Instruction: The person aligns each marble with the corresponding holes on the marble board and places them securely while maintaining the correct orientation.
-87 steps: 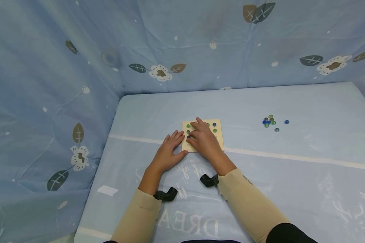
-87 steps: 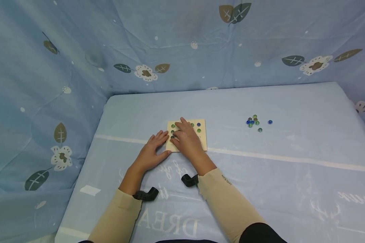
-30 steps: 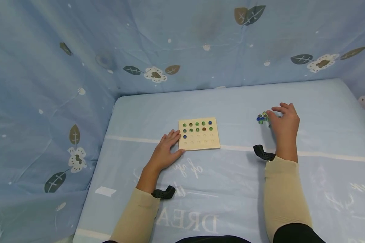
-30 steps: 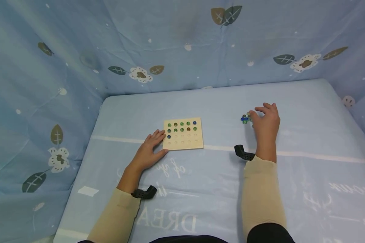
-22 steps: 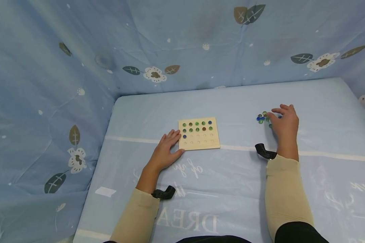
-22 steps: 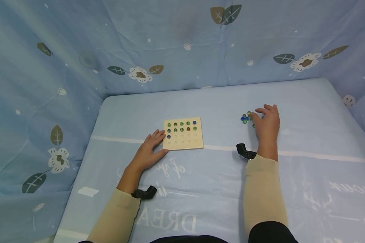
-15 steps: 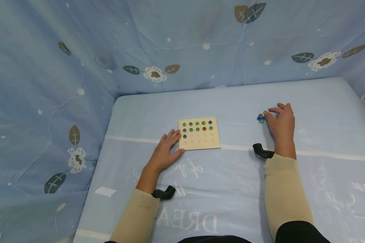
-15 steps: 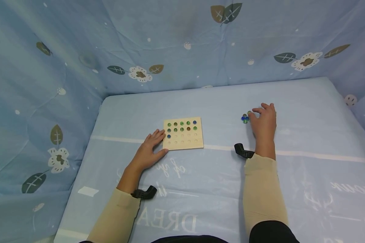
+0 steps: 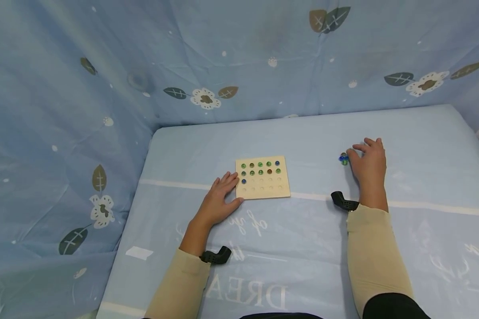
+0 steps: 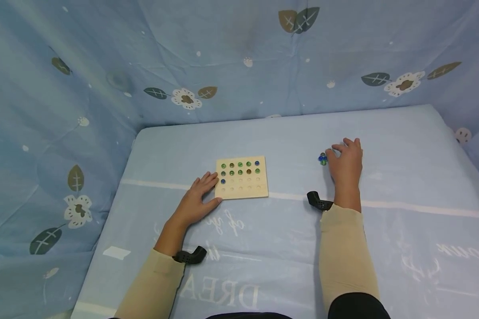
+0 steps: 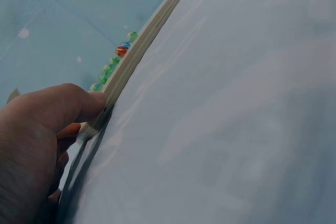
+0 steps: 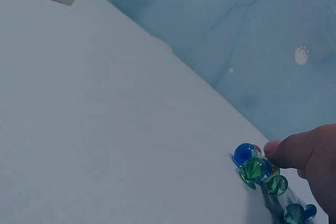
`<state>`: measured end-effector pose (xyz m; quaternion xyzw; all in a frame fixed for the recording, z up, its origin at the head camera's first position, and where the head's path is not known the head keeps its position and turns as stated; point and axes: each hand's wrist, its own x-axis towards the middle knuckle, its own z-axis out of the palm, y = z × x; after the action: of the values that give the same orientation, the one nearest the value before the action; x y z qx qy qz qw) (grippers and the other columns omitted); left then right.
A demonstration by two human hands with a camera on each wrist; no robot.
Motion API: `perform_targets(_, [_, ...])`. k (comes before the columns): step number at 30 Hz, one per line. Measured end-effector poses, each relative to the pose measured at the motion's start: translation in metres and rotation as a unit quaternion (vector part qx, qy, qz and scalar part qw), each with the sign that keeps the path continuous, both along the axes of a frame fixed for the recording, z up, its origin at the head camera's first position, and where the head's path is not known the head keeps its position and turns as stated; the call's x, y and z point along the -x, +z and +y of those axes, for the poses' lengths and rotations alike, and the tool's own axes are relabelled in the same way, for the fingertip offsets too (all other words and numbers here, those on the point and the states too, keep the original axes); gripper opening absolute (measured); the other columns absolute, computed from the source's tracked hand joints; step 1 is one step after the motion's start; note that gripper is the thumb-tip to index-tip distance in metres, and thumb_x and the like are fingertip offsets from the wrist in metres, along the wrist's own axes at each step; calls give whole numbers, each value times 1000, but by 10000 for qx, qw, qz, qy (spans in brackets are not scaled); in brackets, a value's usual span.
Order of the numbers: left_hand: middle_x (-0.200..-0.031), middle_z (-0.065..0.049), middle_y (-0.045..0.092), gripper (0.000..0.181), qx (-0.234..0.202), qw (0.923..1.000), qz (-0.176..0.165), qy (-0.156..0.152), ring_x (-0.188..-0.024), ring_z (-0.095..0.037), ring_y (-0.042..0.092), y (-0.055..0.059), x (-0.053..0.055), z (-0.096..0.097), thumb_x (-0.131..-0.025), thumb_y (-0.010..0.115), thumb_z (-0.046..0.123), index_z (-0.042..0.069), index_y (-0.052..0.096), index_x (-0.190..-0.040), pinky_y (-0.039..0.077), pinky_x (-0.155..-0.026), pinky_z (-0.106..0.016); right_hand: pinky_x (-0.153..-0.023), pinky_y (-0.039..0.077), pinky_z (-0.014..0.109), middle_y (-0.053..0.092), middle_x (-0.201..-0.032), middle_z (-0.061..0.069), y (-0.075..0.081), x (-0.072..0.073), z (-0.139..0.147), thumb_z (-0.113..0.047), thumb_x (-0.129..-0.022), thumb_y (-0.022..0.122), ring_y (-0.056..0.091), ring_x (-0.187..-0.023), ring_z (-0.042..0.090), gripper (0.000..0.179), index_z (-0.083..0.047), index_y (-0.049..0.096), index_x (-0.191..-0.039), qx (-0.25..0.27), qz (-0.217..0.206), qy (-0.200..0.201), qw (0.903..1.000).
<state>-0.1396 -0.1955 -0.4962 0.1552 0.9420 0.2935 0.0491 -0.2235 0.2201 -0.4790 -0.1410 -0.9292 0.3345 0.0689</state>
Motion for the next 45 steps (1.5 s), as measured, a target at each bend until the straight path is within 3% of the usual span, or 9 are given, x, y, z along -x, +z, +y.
perform_targets(23, [-153,8,30,65,-113,9996,251,-51,-144,-12,17,-3,-4,0,-89,60,40,18,37,-146,12,-120,-40,-118,-1,51,31,-151,17,-4,3,-2,-23,-95,54,-1,-146,30,37,3,62,-120,103,-216,-3,9997])
perform_targets(32, [-153,10,29,66,-27,9998,191,28,-144,-9,15,-3,-3,1,-88,61,42,19,37,-146,11,-120,-39,-117,1,52,30,-152,15,-4,6,-2,-24,-95,52,-1,-146,28,39,2,61,-122,132,-398,-63,9991])
perform_targets(45, [-153,12,27,67,65,9999,73,141,-144,-8,14,-2,-2,3,-88,60,43,22,35,-146,12,-120,-40,-118,2,50,34,-150,17,-6,6,-2,-22,-94,54,2,-146,27,37,3,62,-120,224,-280,-84,9993])
